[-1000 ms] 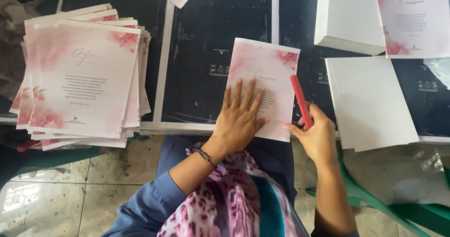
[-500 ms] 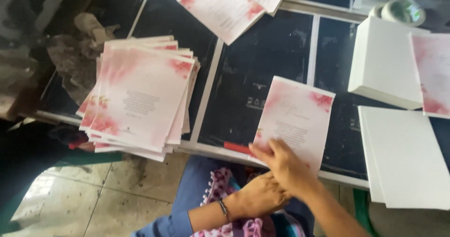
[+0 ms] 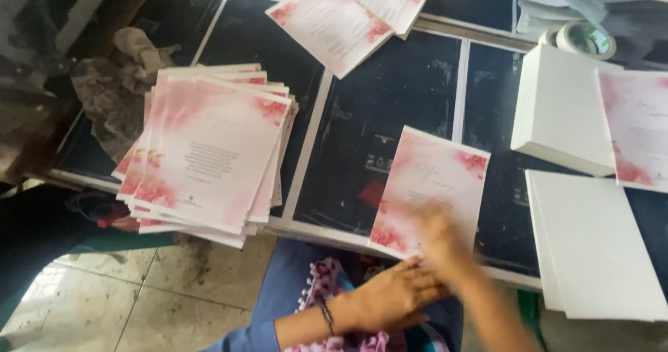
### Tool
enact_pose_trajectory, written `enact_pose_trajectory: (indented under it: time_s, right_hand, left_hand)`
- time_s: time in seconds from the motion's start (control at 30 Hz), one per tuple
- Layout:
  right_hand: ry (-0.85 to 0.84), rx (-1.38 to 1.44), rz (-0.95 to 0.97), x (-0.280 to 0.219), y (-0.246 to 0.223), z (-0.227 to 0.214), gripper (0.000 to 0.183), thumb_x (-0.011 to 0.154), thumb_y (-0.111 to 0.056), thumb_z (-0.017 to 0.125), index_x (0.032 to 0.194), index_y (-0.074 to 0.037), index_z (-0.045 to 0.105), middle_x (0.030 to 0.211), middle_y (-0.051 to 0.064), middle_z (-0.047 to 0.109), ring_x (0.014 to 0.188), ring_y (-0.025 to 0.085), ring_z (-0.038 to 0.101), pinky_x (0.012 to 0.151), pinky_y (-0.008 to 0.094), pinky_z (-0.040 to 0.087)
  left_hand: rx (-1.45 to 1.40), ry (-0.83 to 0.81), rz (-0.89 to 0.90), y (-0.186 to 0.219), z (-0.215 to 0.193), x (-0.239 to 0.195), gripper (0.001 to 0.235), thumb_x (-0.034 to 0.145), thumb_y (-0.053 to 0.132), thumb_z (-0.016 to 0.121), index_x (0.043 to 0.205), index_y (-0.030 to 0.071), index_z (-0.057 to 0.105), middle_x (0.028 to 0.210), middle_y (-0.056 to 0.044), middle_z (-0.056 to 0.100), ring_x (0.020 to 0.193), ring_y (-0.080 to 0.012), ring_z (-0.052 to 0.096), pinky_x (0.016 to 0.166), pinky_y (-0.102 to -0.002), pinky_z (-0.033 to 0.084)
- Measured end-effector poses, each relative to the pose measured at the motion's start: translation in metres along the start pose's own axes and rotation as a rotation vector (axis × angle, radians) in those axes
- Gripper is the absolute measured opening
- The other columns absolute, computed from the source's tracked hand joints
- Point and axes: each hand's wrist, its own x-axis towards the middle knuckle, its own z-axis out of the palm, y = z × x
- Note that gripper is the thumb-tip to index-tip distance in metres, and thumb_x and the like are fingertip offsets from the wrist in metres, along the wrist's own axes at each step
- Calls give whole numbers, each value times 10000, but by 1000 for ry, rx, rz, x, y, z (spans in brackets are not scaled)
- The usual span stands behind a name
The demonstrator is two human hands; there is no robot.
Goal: Folding printed cards and stacking them neatly on a table in a print shop finishing area.
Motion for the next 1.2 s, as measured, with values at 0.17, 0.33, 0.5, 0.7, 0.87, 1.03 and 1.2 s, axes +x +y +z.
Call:
enact_pose_trajectory:
  time_s: [0.17,0.33,0.5,0.7,0.87,1.03,1.2]
  right_hand:
    - [627,-179,84,15,130,-31,420,1011,-47,617,1424,-81,686,924,197,489,880,421,537,910,496,460]
    - [524,-59,-129,-25,64,55,291,995,22,499,1243,-80,611,958,122,572,879,314,580,860,430,498]
    - [555,-376,83,-57,49,6,891,887,116,575,1545,-481,499,730,17,247,575,200,303,548,343,399]
    - [577,-339,170,-41,84,-10,457,997,-107,663,1449,-167,685,975,141,536,923,383,613,804,539,529]
    - [755,-268,-2,21,48,-61,651,977,-291,814,1480,81,636,948,175,710,852,433,694,788,505,514]
    - [742,-230,-298,152,-7,-91,208,954,-34,789,1155,10,758,912,139,627,789,331,626,754,433,474]
    - [737,-320,-426,292,-2,-85,292,833,13,724,1104,-87,766,1110,89,659,903,341,687,753,452,534]
  left_hand:
    - [-288,348,-287,10,-63,6,313,893,-94,562,1198,-48,615,1237,-240,644,1132,-421,618,1042,-485,493]
    - [168,498,-628,-14,-70,-11,536,880,99,683,1376,-16,518,1346,-263,474,1089,-464,513,975,-538,432]
    - [73,388,-787,-7,-53,0,679,819,251,705,1438,78,489,1428,-244,425,1157,-502,482,1002,-594,394]
    - [-623,581,-927,-15,-70,25,536,897,64,726,1297,49,369,879,-72,683,652,-210,599,659,-360,488]
    - [-493,835,-781,-20,-162,-21,521,829,7,673,1323,170,644,1200,-7,737,1012,-147,723,733,-282,582]
    - [-326,1110,-956,19,-283,-78,315,996,185,617,1290,99,687,906,-56,790,679,-144,769,504,-209,569]
    - [341,880,-1100,-5,-303,-162,403,1052,168,563,1433,37,571,1298,-163,696,886,-246,753,737,-346,623]
